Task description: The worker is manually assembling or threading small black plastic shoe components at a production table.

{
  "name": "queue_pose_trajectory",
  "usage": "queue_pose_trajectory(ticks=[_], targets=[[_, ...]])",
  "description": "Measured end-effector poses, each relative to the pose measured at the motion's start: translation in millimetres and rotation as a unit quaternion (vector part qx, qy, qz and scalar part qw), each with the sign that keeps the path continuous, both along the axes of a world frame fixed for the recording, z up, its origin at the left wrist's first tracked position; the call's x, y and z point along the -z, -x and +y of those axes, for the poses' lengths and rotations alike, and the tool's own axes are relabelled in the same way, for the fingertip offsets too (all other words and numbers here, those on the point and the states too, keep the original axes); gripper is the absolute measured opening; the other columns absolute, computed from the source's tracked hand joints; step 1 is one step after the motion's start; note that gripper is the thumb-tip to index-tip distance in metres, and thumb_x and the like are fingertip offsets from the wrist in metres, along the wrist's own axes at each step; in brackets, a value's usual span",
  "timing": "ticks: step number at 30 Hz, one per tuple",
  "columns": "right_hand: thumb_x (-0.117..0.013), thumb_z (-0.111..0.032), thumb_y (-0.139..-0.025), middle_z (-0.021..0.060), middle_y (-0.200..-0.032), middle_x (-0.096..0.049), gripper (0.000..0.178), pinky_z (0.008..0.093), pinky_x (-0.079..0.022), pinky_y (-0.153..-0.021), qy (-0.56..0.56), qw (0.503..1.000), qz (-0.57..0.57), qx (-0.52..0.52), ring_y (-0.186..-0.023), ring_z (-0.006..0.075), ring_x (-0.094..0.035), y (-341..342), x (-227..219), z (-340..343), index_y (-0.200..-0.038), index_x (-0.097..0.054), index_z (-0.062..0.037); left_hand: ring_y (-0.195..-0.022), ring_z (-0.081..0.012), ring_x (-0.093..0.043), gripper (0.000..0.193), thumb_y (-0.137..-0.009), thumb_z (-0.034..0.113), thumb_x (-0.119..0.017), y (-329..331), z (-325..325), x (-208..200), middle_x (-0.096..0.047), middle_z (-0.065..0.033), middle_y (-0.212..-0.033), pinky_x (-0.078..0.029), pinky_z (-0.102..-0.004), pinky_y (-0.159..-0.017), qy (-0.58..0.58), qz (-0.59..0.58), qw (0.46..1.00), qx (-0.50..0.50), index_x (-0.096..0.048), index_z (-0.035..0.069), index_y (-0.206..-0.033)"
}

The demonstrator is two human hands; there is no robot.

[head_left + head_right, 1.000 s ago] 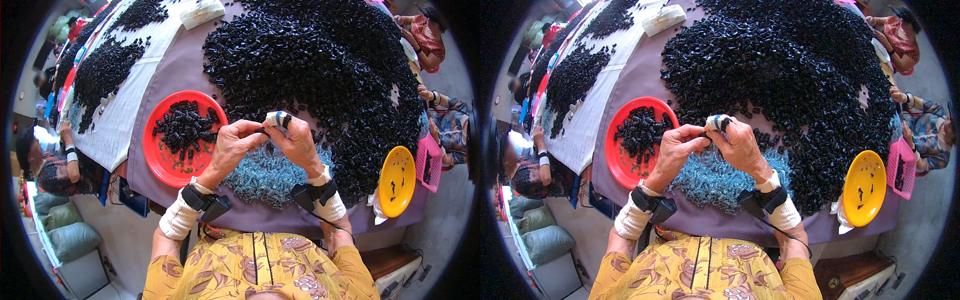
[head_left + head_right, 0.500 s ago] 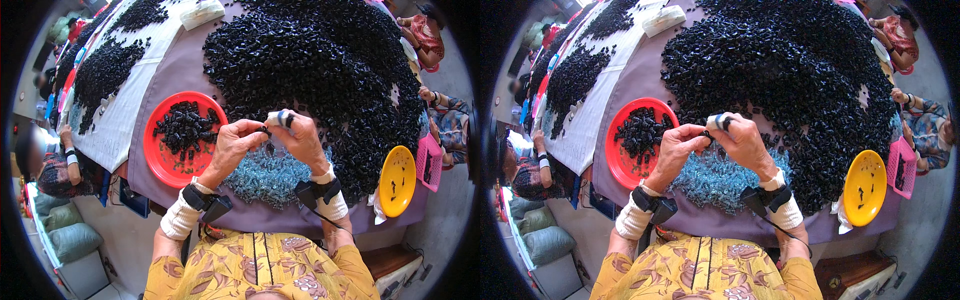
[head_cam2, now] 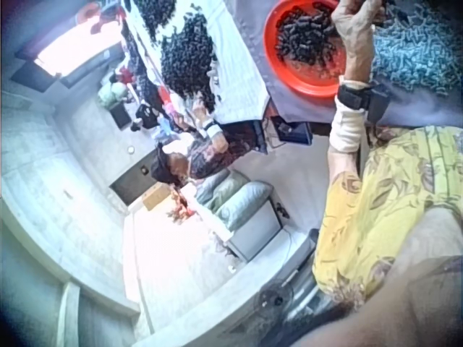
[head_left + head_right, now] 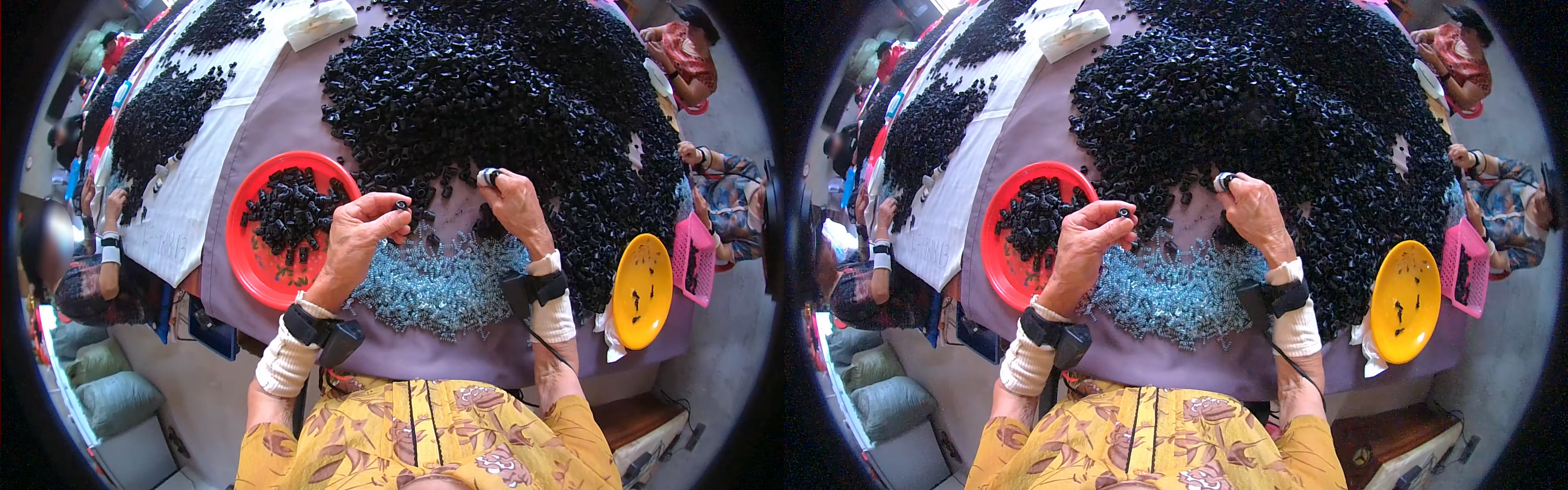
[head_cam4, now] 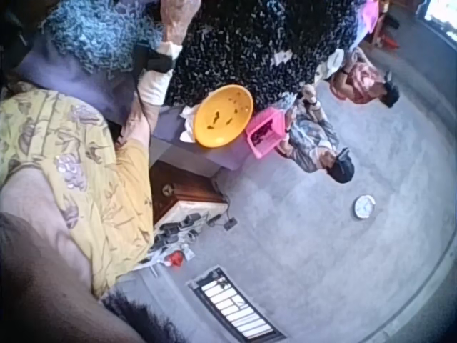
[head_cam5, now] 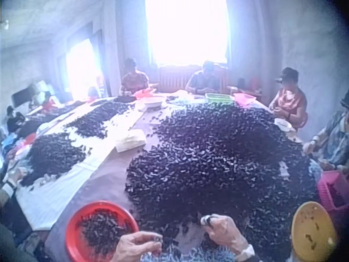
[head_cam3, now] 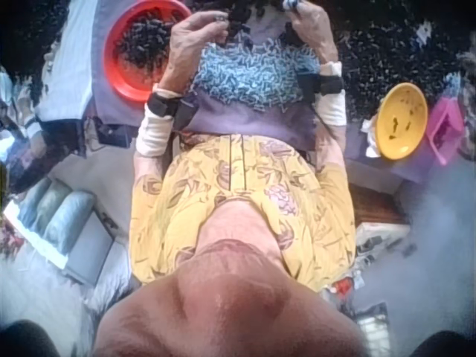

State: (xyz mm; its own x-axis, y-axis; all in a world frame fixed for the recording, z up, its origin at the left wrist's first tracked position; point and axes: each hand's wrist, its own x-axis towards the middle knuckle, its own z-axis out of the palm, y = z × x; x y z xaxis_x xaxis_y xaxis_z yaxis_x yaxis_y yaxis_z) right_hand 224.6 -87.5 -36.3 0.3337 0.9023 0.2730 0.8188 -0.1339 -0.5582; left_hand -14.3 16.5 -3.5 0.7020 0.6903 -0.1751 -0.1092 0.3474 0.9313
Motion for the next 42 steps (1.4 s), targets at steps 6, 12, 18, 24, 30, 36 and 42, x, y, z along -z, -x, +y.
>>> queue_pose_trajectory(ticks=[6, 12, 18, 24, 30, 36, 42], targets=[[-0.062, -0.012, -0.078, 0.0140, -0.083, -0.059, 0.015, 0.0404, -0.046, -0.069, 0.010, 0.997, -0.069, 0.016, -0.079, 0.0306, -0.058, 6.2, 3.3, 12.3, -0.076, -0.061, 0.0025, -0.067, -0.0094, -0.061, 0.023, -0.082, 0.010, -0.067, 3.2, 1.5, 0.5, -0.065, -0.0032, -0.080, -0.050, -0.0228, -0.061, 0.006, 0.023, 1.000, -0.020, -0.065, 0.000, -0.102], [-0.070, -0.026, -0.071, 0.0113, -0.120, -0.051, 0.030, 0.0412, -0.040, -0.093, 0.077, 0.971, -0.214, -0.071, -0.113, 0.0293, -0.045, 47.0, -0.5, 25.3, -0.088, -0.067, -0.0014, -0.072, -0.0120, -0.062, 0.024, -0.086, 0.012, -0.062, 1.7, -0.1, 2.3, -0.065, -0.0070, -0.088, -0.052, -0.0242, -0.065, 0.006, 0.023, 1.000, -0.013, -0.062, 0.000, -0.107], [-0.068, -0.021, -0.073, 0.0088, -0.116, -0.054, 0.023, 0.0418, -0.041, -0.090, 0.053, 0.985, -0.096, -0.134, -0.109, 0.0285, -0.048, 17.5, -20.6, 1.0, -0.083, -0.067, -0.0005, -0.080, -0.0151, -0.063, 0.023, -0.090, 0.014, -0.058, 11.3, 10.8, 7.5, -0.065, -0.0086, -0.093, -0.053, -0.0262, -0.068, 0.052, 0.009, 0.998, -0.041, -0.060, 0.000, -0.107], [-0.065, -0.011, -0.076, 0.0073, -0.089, -0.058, 0.012, 0.0384, -0.044, -0.079, 0.059, 0.993, -0.094, -0.041, -0.088, 0.0254, -0.054, 5.8, -14.2, -9.9, -0.083, -0.067, -0.0013, -0.090, -0.0192, -0.064, 0.023, -0.091, 0.016, -0.055, -1.9, 6.4, 16.1, -0.063, -0.0115, -0.102, -0.054, -0.0306, -0.075, 0.078, 0.012, 0.997, -0.013, -0.058, -0.001, -0.107], [-0.060, -0.004, -0.071, 0.0082, -0.079, -0.055, 0.004, 0.0370, -0.044, -0.072, 0.022, 0.991, -0.104, -0.083, -0.079, 0.0255, -0.053, 18.9, -8.3, 8.9, -0.069, -0.062, -0.0007, -0.097, -0.0204, -0.060, 0.026, -0.091, 0.018, -0.056, -18.1, 0.0, 21.0, -0.061, -0.0116, -0.107, -0.052, -0.0351, -0.081, 0.097, 0.053, 0.994, 0.022, -0.057, -0.001, -0.108], [-0.066, -0.007, -0.071, 0.0054, -0.092, -0.059, 0.008, 0.0355, -0.041, -0.085, 0.060, 0.970, -0.188, -0.140, -0.098, 0.0224, -0.050, 32.8, -9.4, 11.0, -0.077, -0.067, -0.0020, -0.098, -0.0193, -0.060, 0.023, -0.090, 0.018, -0.057, -11.4, 2.6, 21.9, -0.061, -0.0101, -0.107, -0.052, -0.0350, -0.082, 0.085, 0.084, 0.993, -0.002, -0.059, 0.000, -0.105], [-0.062, -0.009, -0.073, 0.0052, -0.086, -0.058, 0.007, 0.0360, -0.041, -0.081, 0.036, 0.976, -0.181, -0.118, -0.093, 0.0220, -0.052, 21.5, -3.7, 2.6, -0.075, -0.068, -0.0054, -0.097, -0.0214, -0.061, 0.023, -0.091, 0.017, -0.056, -11.9, 3.3, 17.8, -0.061, -0.0119, -0.108, -0.052, -0.0365, -0.082, 0.109, 0.030, 0.993, 0.018, -0.058, -0.001, -0.106]])
